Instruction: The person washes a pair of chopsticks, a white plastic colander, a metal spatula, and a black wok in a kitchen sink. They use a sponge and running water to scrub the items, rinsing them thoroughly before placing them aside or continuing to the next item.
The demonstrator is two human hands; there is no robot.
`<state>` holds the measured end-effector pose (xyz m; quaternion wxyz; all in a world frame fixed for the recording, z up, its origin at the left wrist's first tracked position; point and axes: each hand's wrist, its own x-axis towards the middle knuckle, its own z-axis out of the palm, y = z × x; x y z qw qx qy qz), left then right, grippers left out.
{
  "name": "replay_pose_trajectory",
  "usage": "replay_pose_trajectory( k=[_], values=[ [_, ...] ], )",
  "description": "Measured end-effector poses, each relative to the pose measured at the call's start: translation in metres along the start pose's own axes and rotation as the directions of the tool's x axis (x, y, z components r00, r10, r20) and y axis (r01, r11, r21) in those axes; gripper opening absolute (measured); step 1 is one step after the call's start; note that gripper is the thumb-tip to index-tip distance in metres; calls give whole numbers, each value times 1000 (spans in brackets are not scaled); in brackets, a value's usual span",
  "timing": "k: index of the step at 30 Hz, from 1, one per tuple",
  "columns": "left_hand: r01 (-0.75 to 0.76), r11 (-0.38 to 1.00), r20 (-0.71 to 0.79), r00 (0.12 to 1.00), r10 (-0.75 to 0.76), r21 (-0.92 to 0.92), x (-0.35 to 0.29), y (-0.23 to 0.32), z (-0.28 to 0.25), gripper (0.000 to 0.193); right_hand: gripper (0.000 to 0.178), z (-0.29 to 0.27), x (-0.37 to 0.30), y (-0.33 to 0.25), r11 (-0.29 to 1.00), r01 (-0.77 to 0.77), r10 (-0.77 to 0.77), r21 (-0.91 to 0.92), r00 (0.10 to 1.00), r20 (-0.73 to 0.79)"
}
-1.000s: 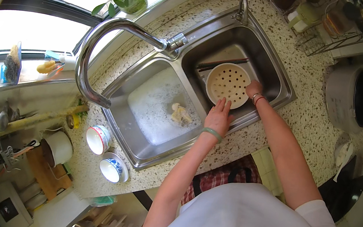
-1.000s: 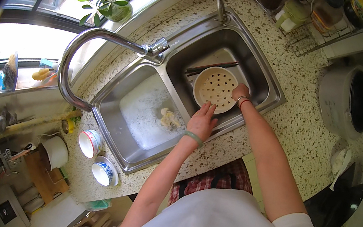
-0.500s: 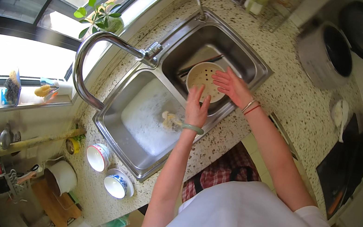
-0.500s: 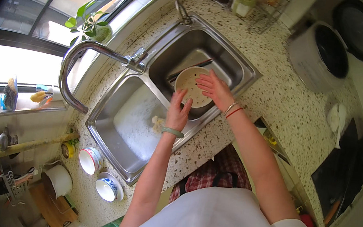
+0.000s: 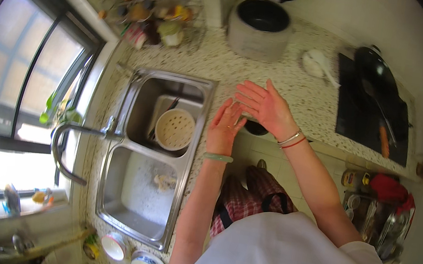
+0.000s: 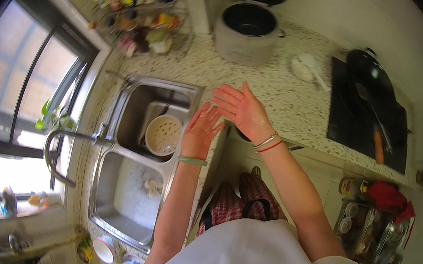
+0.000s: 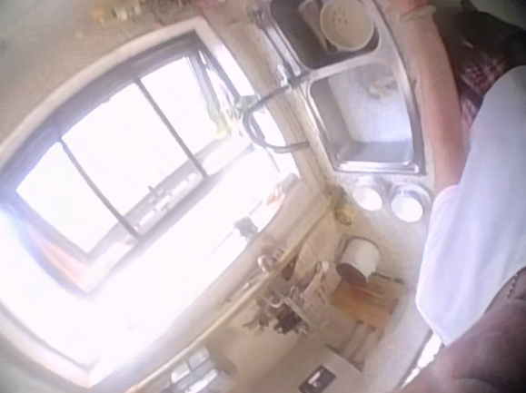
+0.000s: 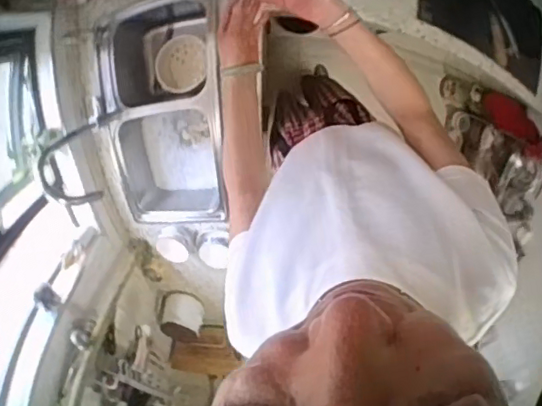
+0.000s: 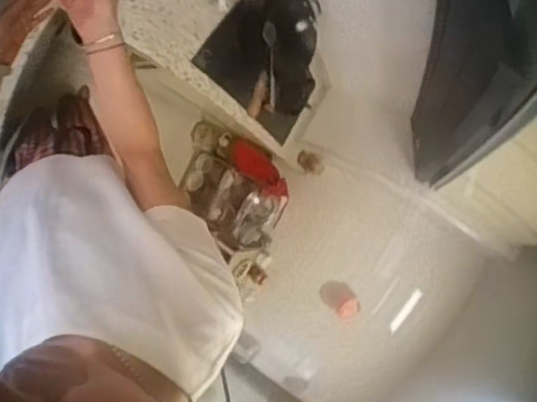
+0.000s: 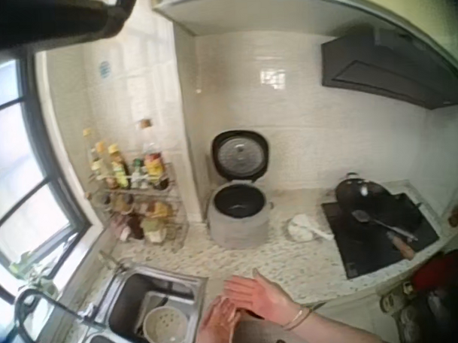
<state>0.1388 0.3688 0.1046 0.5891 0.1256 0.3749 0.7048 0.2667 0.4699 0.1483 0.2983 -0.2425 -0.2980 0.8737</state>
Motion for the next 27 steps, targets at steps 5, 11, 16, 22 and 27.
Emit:
replay_pose_trajectory(
  k=[5,11,16,22,27],
  values=[
    [281,959,217,934,-283,44,13,-67,107,56,68,-73,-81,-86,955,297,-295,-12,942,-162],
    [516,838,384,748,-541,175,28,-204,205,59,66,-203,-197,-183,825,532,-551,-190,687,-474],
    [573,758,371,661,-652,312,30,-296,279,65,33,-287,-265,-235,176,-315,-912,-933,304,-275],
    [688,682,379,578,-722,248,39,-382,334,65,49,-327,-293,-255,95,-598,-715,-796,516,-473],
    [792,593,263,547,-794,145,38,-399,368,46,53,-346,-296,-268,153,-565,-566,-811,622,-541]
  ],
)
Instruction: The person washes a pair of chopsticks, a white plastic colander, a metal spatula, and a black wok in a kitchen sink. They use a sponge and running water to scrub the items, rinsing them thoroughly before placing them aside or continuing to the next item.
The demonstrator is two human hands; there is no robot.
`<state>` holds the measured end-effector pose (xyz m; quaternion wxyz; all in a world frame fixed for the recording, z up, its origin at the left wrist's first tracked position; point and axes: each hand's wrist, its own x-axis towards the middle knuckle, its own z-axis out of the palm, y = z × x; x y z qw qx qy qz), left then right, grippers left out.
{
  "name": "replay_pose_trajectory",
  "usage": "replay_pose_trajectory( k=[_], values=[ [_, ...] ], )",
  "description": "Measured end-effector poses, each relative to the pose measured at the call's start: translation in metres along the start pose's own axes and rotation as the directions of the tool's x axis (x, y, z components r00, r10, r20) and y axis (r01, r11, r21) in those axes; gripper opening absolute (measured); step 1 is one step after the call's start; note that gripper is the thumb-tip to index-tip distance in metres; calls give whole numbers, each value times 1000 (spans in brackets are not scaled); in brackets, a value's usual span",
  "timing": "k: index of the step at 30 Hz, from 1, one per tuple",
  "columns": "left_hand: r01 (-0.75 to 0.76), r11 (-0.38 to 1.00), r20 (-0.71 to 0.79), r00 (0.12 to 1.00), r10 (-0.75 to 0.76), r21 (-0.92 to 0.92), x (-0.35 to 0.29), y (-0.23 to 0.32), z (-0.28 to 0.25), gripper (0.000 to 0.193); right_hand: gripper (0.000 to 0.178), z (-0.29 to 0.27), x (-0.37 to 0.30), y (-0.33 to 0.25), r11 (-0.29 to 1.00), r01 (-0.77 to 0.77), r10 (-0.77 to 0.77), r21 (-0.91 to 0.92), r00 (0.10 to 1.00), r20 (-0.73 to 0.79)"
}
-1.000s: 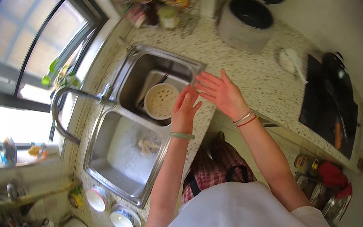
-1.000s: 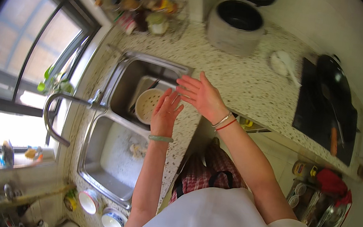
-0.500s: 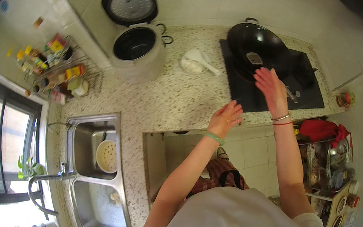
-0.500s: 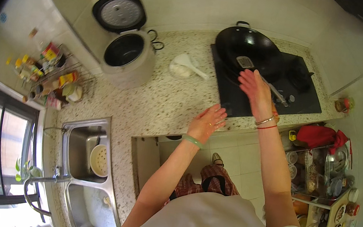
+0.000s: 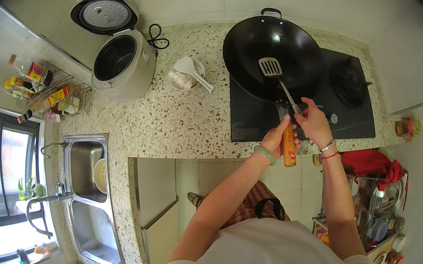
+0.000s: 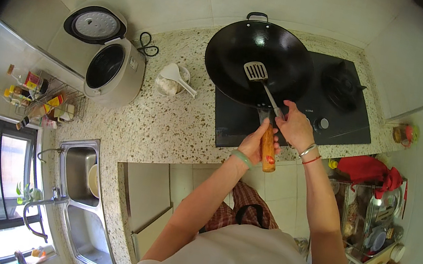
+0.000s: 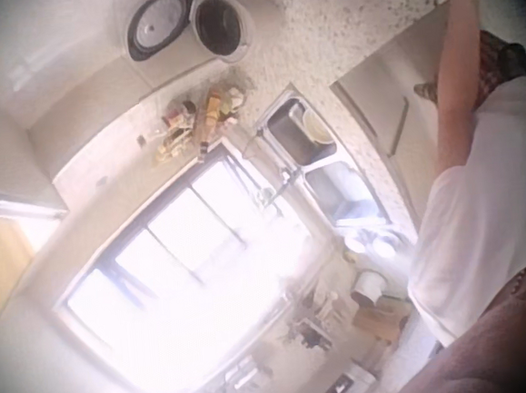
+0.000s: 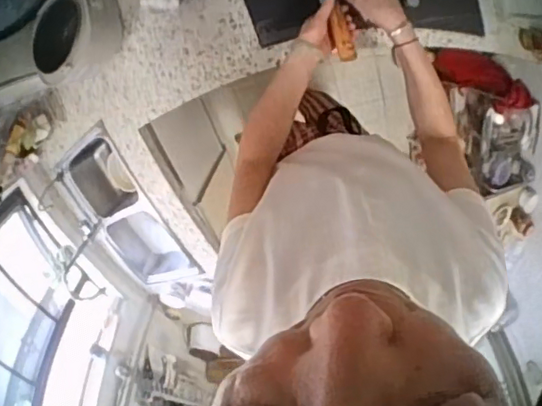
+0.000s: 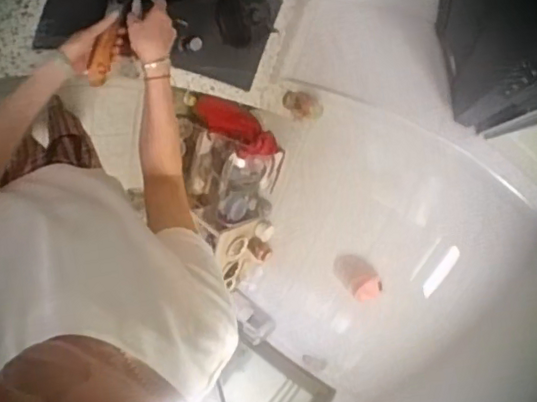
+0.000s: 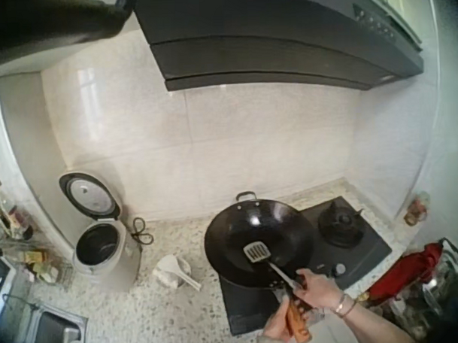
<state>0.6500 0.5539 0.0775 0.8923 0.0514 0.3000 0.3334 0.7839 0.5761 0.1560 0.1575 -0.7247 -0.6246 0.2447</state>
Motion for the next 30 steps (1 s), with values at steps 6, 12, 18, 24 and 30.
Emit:
replay_pose_trajectory(
  k=[6,12,18,24,30],
  values=[
    [-60,998,-20,998,60,2,-16,13,12,21,46,7,1,13,986,167,-167,-9,981,-99],
    [-31,999,58,998,32,-15,-108,15,-2,21,41,-11,-48,-14,935,338,-313,105,927,-205],
    [-125,992,32,992,125,-21,-263,-14,-26,12,38,-21,-131,-101,865,474,-461,161,880,-116],
    [-282,951,-208,945,252,-130,-417,-65,-47,16,38,35,-198,-173,747,562,-615,355,787,47],
    [-527,832,-498,776,387,-174,-540,-138,-77,17,37,117,-277,-247,533,673,-827,513,543,146]
  ],
)
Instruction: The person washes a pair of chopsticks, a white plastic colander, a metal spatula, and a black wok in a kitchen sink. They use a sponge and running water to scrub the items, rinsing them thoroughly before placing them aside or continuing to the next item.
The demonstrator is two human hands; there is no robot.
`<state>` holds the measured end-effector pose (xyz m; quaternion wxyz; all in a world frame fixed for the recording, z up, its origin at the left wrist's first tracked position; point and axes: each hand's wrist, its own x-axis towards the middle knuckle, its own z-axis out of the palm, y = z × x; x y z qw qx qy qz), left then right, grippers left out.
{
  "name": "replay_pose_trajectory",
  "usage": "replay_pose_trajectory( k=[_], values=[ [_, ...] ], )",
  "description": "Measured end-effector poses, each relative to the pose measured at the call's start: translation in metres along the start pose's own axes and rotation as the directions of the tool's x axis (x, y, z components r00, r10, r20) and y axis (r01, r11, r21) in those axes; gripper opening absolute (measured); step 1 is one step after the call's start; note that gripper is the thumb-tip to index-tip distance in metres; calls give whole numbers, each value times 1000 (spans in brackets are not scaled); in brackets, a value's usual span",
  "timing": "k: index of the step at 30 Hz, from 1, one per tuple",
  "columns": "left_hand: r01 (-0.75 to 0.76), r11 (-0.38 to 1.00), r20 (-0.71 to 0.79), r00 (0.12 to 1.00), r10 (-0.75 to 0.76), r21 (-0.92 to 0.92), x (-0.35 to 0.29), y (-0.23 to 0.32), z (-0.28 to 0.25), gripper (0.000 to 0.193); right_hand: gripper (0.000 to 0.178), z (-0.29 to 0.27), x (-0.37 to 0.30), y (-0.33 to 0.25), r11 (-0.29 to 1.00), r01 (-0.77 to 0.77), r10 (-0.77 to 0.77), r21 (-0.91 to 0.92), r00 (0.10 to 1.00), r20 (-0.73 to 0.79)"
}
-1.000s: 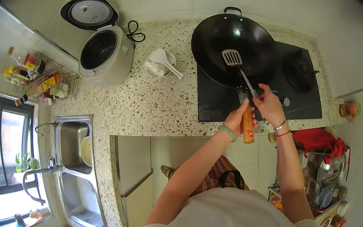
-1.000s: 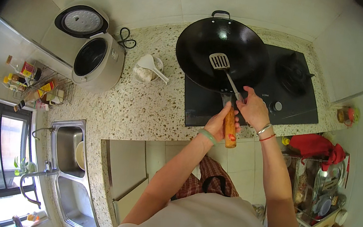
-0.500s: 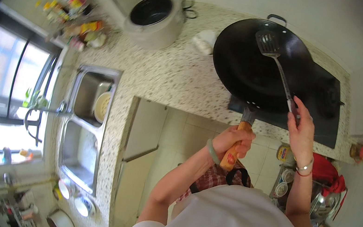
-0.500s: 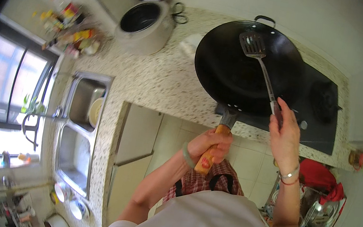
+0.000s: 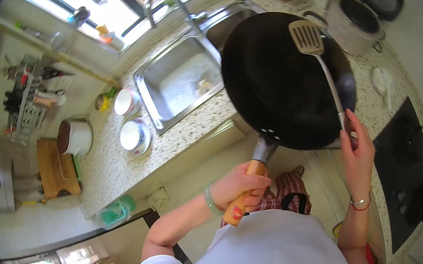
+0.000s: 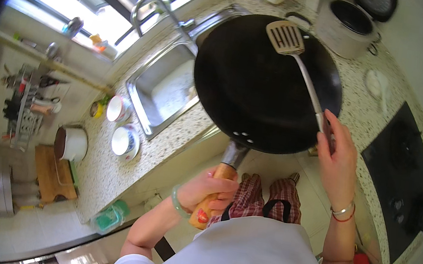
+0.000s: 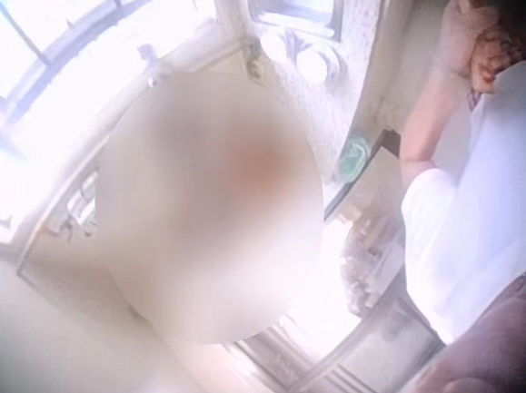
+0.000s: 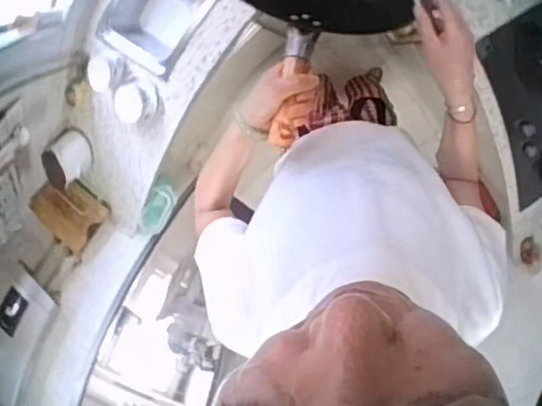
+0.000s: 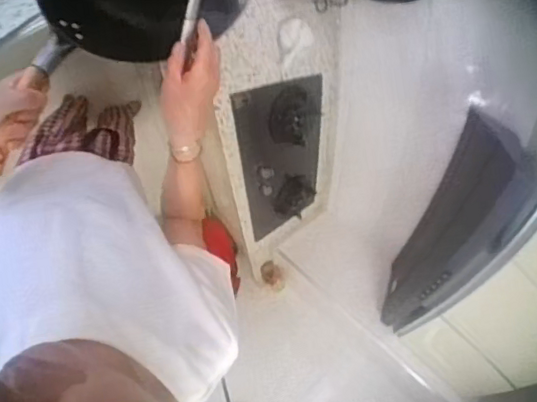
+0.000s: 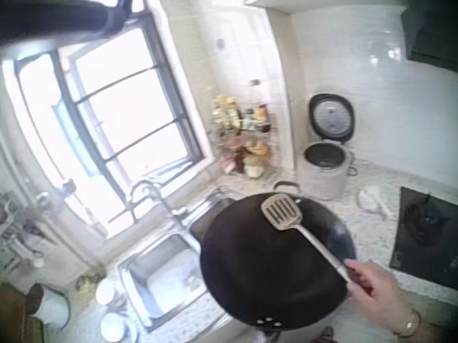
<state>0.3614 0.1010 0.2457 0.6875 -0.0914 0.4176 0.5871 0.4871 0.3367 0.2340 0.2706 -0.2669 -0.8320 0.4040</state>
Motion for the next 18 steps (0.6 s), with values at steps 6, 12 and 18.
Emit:
replay_pose_trajectory(
  k=[6,12,18],
  values=[
    [-210,975,-225,956,189,-76,-73,10,-74,14,37,106,36,-38,966,239,-221,-96,961,165],
    [-324,939,-374,890,262,-112,-104,34,-126,13,39,212,88,-17,896,418,-369,-150,889,272],
    [-394,895,-408,867,286,-209,-106,75,-170,14,35,316,143,14,825,508,-378,-249,823,424]
  ],
)
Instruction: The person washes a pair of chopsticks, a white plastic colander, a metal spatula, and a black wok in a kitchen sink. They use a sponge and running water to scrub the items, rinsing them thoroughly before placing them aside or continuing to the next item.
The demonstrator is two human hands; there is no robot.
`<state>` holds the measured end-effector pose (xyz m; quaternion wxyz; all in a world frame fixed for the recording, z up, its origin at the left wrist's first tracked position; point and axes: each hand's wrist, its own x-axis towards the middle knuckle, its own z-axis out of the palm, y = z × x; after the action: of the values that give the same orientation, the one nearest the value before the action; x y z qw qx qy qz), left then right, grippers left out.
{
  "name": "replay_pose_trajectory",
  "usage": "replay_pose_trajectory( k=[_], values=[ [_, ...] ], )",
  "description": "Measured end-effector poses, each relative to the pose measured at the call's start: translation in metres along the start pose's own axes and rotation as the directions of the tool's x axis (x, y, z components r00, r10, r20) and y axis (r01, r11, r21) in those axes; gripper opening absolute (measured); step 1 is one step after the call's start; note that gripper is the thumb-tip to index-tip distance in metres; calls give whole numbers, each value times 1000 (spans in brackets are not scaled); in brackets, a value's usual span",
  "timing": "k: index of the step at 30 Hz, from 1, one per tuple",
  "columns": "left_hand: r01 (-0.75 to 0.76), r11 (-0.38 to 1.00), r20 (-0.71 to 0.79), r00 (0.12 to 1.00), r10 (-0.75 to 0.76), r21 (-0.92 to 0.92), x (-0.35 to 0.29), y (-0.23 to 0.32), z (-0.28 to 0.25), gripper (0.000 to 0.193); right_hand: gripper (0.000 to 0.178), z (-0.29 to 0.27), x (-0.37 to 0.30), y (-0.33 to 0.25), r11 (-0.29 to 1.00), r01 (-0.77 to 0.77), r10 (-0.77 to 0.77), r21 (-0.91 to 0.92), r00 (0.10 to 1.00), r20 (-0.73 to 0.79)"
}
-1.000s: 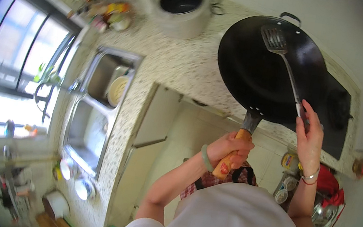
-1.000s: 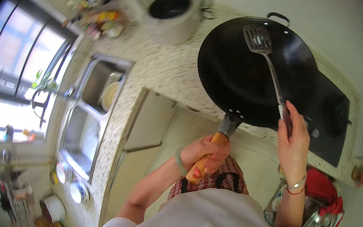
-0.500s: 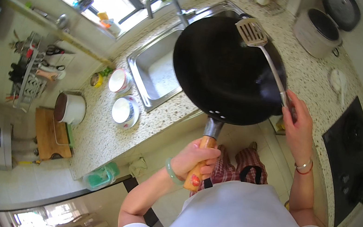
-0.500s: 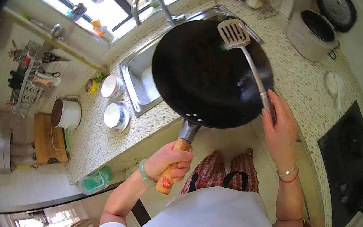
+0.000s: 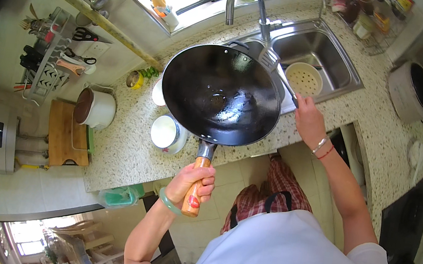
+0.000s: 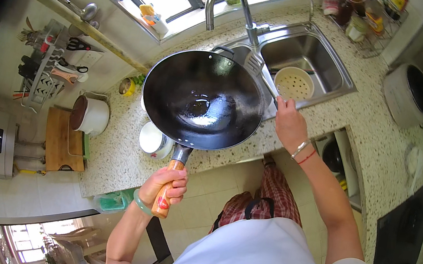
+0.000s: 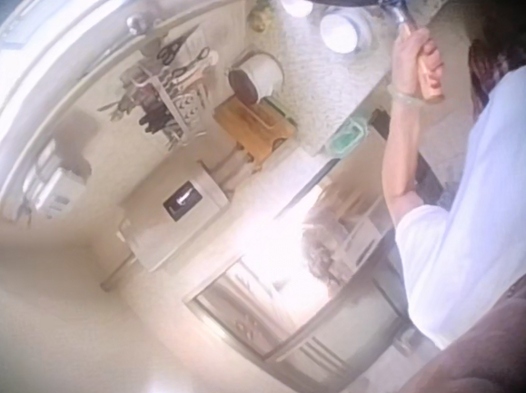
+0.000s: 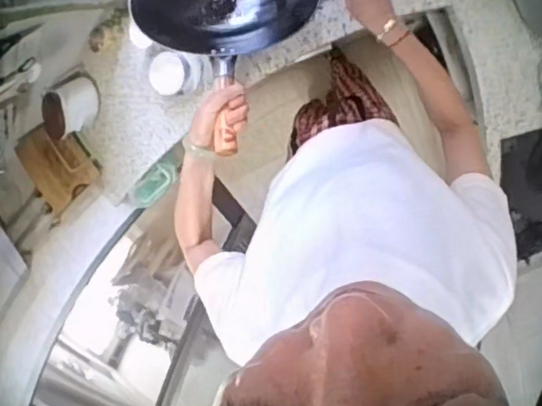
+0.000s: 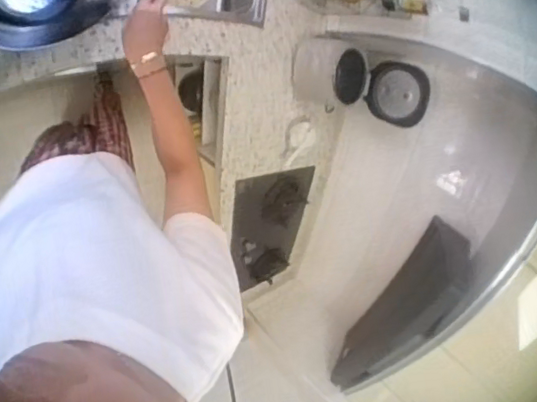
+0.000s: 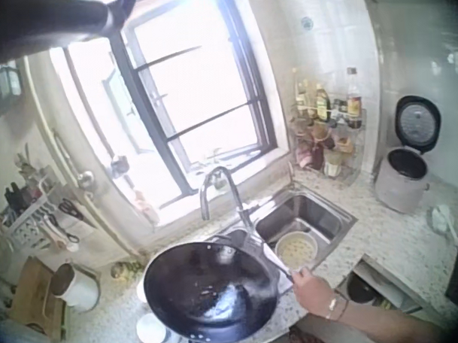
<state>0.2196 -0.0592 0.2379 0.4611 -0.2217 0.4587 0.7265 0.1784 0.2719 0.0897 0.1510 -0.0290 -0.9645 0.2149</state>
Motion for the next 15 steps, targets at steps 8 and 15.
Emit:
replay_pose_trajectory(
  k=[8,15],
  values=[
    [146,964,-124,976,-176,-222,65,67,1,18,30,113,86,41,995,-68,45,70,956,291],
    [202,916,-180,944,-276,-347,108,100,0,16,35,163,121,52,999,-38,28,17,907,420]
  ],
)
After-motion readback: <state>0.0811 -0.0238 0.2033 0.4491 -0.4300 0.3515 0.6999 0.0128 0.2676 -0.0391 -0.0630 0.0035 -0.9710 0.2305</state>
